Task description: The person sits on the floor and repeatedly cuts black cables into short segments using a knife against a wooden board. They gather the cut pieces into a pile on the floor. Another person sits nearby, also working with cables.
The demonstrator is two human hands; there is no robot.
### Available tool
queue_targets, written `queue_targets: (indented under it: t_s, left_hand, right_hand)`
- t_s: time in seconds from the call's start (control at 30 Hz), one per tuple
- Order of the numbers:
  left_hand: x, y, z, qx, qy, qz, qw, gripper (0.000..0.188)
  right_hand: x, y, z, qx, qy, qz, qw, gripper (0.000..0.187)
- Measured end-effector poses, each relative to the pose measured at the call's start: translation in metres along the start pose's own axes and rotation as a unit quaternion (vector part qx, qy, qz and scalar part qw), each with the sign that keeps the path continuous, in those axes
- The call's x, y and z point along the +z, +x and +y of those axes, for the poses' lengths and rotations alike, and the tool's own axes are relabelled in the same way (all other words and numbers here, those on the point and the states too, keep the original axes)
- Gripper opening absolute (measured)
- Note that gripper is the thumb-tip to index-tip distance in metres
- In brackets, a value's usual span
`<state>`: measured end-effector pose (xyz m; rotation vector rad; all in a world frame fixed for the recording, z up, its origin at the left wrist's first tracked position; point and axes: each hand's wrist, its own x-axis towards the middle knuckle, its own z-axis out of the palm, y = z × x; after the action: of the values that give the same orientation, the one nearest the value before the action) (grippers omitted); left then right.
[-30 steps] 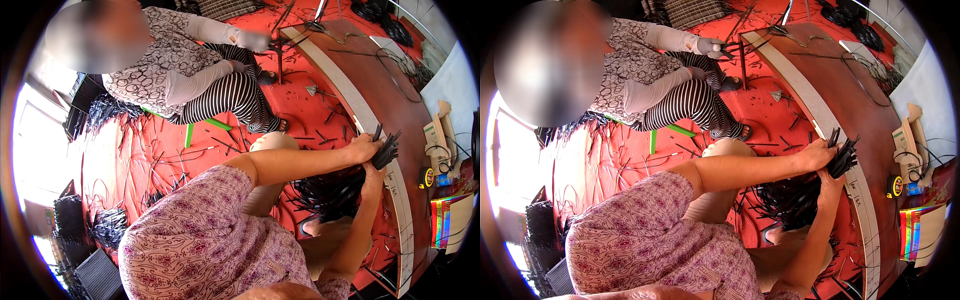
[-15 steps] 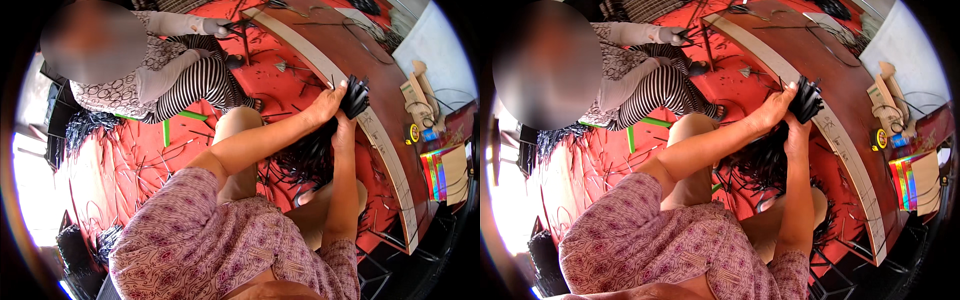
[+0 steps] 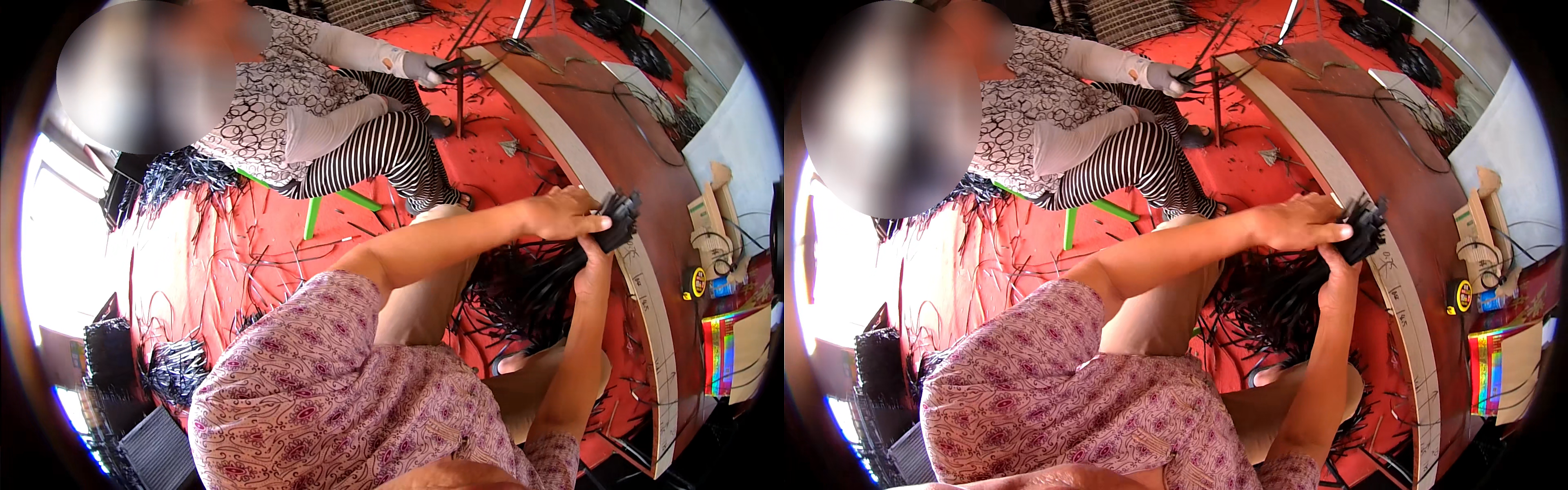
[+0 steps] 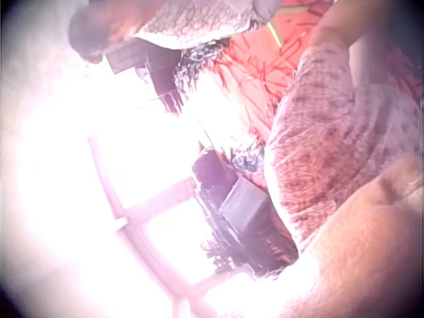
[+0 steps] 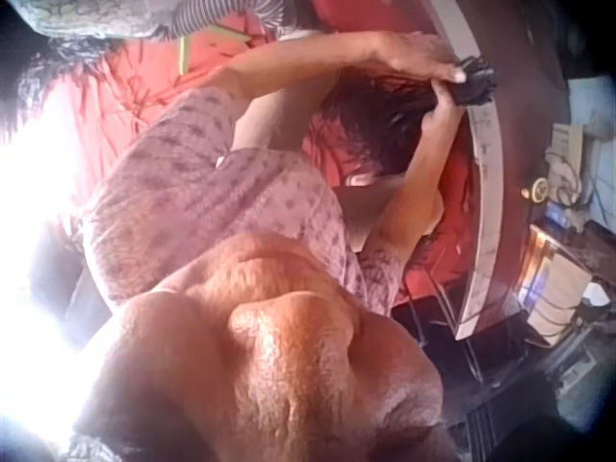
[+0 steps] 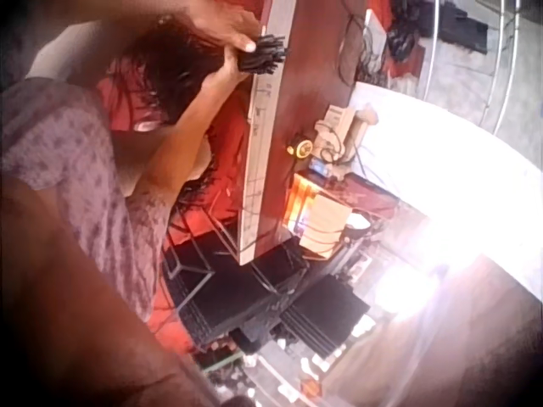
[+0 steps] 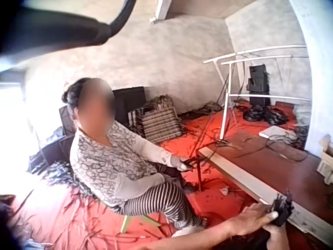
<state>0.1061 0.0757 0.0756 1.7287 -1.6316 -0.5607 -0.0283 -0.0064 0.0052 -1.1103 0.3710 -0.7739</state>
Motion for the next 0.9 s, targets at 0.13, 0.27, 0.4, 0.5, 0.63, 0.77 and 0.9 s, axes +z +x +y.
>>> queue_targets:
  t_s: [0.13,0.27,0.4,0.5,0.63,0.77,0.9]
  left_hand:
    - [-0.073,-0.044,-0.048,0.112,0.217,0.333,0.911,0.067]
    - [-0.161,-0.067,-0.104,-0.032,0.385,0.483,0.785,0.096]
    - [-0.21,-0.05,-0.148,-0.069,0.451,0.408,0.791,0.095]
    - [-0.227,-0.034,-0.193,-0.065,0.452,0.341,0.822,0.061]
    - [-0.22,-0.013,-0.207,-0.05,0.429,0.265,0.862,0.014]
    - [-0.208,-0.036,-0.193,-0.007,0.367,0.188,0.911,0.017]
    - [-0.163,-0.032,-0.149,-0.053,0.287,0.106,0.951,0.029]
  right_hand:
    - [0.004,-0.001,-0.006,0.014,0.09,0.049,0.995,0.015]
    - [0.001,-0.002,-0.007,0.001,0.128,0.049,0.99,0.013]
    - [-0.012,0.0,0.005,0.005,0.13,0.086,0.988,0.015]
    - [-0.007,-0.001,-0.002,-0.008,0.074,0.075,0.994,0.016]
    - [-0.037,-0.001,0.003,-0.009,0.113,0.101,0.988,0.017]
    - [-0.037,-0.01,-0.012,-0.025,0.093,0.155,0.983,0.014]
    - [-0.066,-0.012,-0.016,-0.103,0.113,0.162,0.975,0.011]
